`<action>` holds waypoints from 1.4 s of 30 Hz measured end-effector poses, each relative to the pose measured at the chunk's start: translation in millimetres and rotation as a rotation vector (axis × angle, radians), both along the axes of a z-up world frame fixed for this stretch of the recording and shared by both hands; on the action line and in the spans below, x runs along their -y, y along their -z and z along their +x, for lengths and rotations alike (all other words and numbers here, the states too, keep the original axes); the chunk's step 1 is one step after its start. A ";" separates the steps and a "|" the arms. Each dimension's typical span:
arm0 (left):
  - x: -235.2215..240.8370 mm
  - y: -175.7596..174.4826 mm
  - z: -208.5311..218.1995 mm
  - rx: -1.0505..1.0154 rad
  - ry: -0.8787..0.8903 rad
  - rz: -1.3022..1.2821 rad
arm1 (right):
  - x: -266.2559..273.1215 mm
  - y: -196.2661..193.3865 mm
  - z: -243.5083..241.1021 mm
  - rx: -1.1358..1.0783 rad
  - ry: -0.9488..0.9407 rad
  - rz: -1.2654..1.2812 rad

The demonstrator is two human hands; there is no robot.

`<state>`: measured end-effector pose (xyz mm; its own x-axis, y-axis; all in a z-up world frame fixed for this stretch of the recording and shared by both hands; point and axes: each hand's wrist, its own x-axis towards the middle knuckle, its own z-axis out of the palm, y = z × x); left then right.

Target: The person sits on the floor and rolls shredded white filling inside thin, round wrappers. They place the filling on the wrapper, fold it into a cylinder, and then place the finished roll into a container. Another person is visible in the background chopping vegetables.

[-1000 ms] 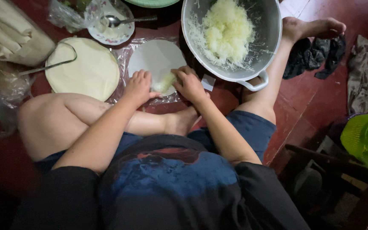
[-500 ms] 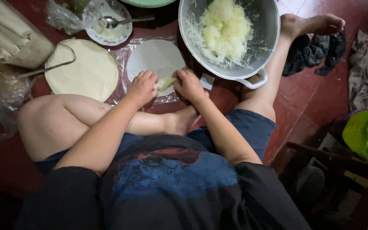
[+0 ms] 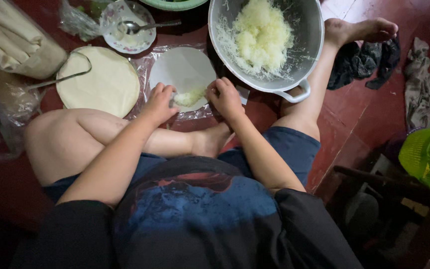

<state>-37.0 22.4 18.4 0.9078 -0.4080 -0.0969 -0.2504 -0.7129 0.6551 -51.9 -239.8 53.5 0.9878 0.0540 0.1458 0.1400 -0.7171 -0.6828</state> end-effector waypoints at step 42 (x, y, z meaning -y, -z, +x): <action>39.1 -27.8 5.7 0.260 0.164 0.020 | 99.8 -42.5 61.5 0.314 0.184 -0.348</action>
<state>-31.3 -16.7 46.2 0.8256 -0.5512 0.1205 -0.5204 -0.6613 0.5403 9.6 -339.6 96.1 0.8969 -0.0189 0.4419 0.1498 -0.9271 -0.3437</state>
